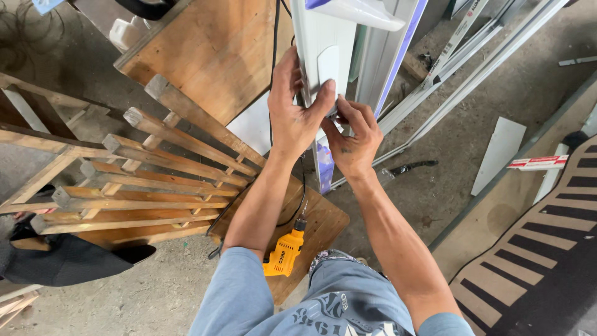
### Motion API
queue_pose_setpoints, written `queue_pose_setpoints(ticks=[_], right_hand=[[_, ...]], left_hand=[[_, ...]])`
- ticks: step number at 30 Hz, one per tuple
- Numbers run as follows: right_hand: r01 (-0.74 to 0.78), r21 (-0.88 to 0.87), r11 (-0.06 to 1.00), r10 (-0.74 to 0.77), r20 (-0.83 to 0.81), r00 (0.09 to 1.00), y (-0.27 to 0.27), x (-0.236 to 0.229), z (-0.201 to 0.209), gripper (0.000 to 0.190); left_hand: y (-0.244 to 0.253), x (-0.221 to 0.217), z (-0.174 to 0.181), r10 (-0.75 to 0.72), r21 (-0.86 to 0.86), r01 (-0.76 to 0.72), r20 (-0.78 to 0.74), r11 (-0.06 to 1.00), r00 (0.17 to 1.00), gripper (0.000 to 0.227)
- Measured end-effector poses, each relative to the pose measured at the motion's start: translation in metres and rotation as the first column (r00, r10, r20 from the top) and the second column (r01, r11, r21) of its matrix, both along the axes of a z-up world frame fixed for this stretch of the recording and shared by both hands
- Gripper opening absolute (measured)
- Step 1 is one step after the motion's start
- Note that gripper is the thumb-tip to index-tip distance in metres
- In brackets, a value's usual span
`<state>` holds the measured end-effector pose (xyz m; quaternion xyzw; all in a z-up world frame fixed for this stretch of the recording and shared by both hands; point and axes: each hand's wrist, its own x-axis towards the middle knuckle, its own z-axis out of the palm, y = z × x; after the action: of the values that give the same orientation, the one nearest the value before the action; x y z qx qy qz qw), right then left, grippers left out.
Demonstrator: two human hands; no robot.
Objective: The person assembles aluminum window frames by inserting metal hardware into the frame profiles and securing them with a screwdriver. They handle multiple frame sections, remove protective film, and use a manual screwdriver to tighten screws into the installed components.
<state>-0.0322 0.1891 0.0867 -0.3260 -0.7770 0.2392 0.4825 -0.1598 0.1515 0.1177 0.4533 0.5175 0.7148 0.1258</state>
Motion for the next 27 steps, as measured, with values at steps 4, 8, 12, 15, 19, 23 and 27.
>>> queue_pose_setpoints(ticks=[4,8,12,15,19,23,27], right_hand=[[-0.019,-0.047,0.999,0.016,-0.069,0.997,0.0,-0.002,-0.006,0.041],[-0.037,-0.029,0.999,0.034,-0.102,0.994,0.001,-0.004,-0.005,0.04],[-0.013,-0.021,1.0,0.011,-0.086,0.996,0.003,-0.004,-0.004,0.039],[0.018,0.095,0.995,-0.015,-0.034,0.999,0.011,0.002,-0.014,0.04],[-0.184,-0.381,0.906,0.066,-0.304,0.95,0.024,0.007,-0.042,0.047],[-0.281,-0.535,0.797,0.11,-0.328,0.938,0.029,0.01,-0.062,0.048],[-0.31,-0.608,0.731,0.106,-0.348,0.931,0.031,0.007,-0.07,0.047]], left_hand=[[0.002,0.002,-0.002,0.016,0.003,-0.016,-0.001,1.0,1.0,0.066],[0.004,0.002,-0.003,-0.04,0.037,0.038,0.062,0.999,0.997,0.064],[0.005,0.001,-0.006,-0.039,0.025,0.038,0.061,0.999,0.997,0.06],[0.007,-0.001,-0.008,-0.039,0.033,0.037,0.05,0.999,0.998,0.058],[0.007,-0.009,-0.005,-0.069,0.044,0.07,-0.018,0.997,0.997,0.057],[0.002,-0.017,0.003,-0.092,-0.031,0.089,-0.092,0.996,0.992,0.052],[0.003,-0.024,0.009,-0.088,-0.149,0.072,-0.108,0.986,0.99,0.052]])
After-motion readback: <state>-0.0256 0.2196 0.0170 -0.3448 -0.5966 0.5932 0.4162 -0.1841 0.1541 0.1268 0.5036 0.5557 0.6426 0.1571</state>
